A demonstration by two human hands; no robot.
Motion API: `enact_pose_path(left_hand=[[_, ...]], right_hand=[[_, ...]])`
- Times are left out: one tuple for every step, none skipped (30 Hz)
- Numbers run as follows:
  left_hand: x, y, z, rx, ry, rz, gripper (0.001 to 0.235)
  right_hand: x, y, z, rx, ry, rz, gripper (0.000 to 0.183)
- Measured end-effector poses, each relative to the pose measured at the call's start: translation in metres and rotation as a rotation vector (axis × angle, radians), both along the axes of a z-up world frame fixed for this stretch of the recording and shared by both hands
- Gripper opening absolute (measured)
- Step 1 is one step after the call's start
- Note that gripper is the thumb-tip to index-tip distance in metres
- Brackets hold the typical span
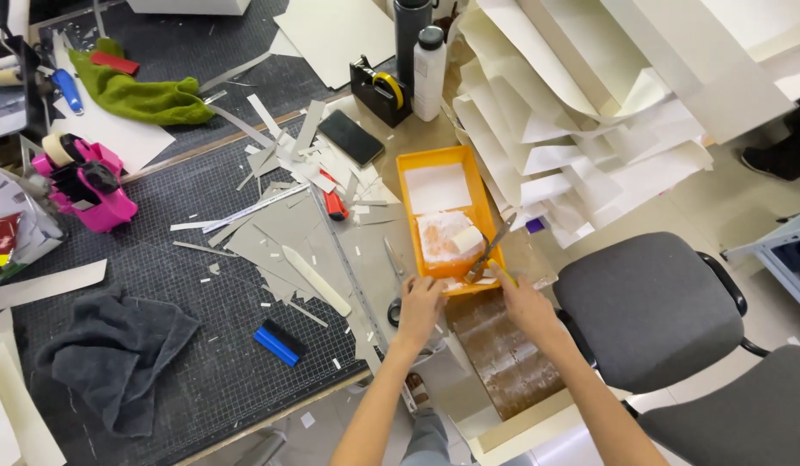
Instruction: Smoothing and pressing down edges of white cardboard strips using a blue squeegee tool on a workshop table.
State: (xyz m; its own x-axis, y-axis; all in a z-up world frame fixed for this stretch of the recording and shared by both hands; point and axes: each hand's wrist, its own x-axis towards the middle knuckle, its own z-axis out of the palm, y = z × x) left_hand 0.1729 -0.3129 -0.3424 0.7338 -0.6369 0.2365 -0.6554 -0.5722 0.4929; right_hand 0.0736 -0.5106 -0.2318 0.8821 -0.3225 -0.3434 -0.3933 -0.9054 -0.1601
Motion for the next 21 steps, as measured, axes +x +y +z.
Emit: enact_pose_path(left_hand=[[-0.003,-0.003,-0.003,-0.001,0.002,0.006,0.018],[-0.005,-0.006,-0.007,-0.058,0.002,0.013,0.014],[-0.008,-0.008,-0.011,-0.115,0.004,0.015,0.013],[-0.014,-0.009,-0.012,-0.115,0.007,0.018,0.013],[-0.018,-0.011,-0.011,-0.125,0.001,0.037,0.017],[-0.023,-0.014,-0.011,-0.135,-0.004,0.055,0.021],[-0.024,-0.015,-0.006,-0.137,-0.004,0.058,0.021],[-0.025,-0.016,-0.001,-0.163,0.013,0.067,0.021],[-0.027,-0.015,0.002,-0.188,0.031,0.076,0.021],[-0.028,-0.016,0.002,-0.187,0.032,0.08,0.021],[-0.029,-0.016,0.002,-0.189,0.028,0.094,0.021],[-0.03,-0.016,0.002,-0.191,0.024,0.108,0.021],[-0.029,-0.017,0.002,-0.191,0.023,0.109,0.021],[-0.029,-0.018,0.002,-0.194,0.015,0.116,0.022],[-0.029,-0.02,0.002,-0.2,0.009,0.125,0.022],[-0.028,-0.02,0.002,-0.202,0.01,0.126,0.022],[-0.028,-0.02,0.002,-0.207,0.011,0.131,0.021],[-0.029,-0.021,0.003,-0.213,0.013,0.135,0.021],[-0.03,-0.02,0.002,-0.212,0.018,0.135,0.021],[-0.031,-0.02,0.001,-0.2,0.024,0.13,0.021],[-0.028,-0.021,0.002,-0.19,0.023,0.126,0.02]], right_hand=[[0.0,-0.002,-0.001,-0.001,0.002,0.006,0.061],[-0.001,-0.004,-0.002,0.166,-0.145,-0.067,0.06],[-0.002,-0.006,-0.004,0.334,-0.29,-0.145,0.059],[0.004,0.002,0.012,0.334,-0.286,-0.144,0.059],[0.011,0.009,0.028,0.363,-0.311,-0.188,0.052],[0.018,0.016,0.045,0.393,-0.336,-0.233,0.047],[0.032,0.021,0.043,0.391,-0.335,-0.23,0.047],[0.047,0.027,0.041,0.331,-0.357,-0.208,0.046],[0.061,0.034,0.037,0.274,-0.378,-0.186,0.044],[0.077,0.037,0.032,0.275,-0.376,-0.183,0.044],[0.093,0.041,0.027,0.183,-0.394,-0.121,0.04],[0.109,0.045,0.022,0.091,-0.412,-0.059,0.037],[0.12,0.041,-0.005,0.092,-0.413,-0.059,0.037],[0.131,0.037,-0.031,0.013,-0.378,-0.042,0.036],[0.141,0.032,-0.058,-0.067,-0.341,-0.024,0.035],[0.145,0.033,-0.054,-0.069,-0.34,-0.023,0.035],[0.148,0.034,-0.049,-0.024,-0.317,-0.041,0.037],[0.15,0.035,-0.045,0.021,-0.293,-0.06,0.038],[0.143,0.033,-0.038,0.021,-0.288,-0.06,0.038],[0.135,0.031,-0.031,0.059,-0.328,-0.068,0.039],[0.132,0.028,-0.023,0.096,-0.373,-0.073,0.039]])
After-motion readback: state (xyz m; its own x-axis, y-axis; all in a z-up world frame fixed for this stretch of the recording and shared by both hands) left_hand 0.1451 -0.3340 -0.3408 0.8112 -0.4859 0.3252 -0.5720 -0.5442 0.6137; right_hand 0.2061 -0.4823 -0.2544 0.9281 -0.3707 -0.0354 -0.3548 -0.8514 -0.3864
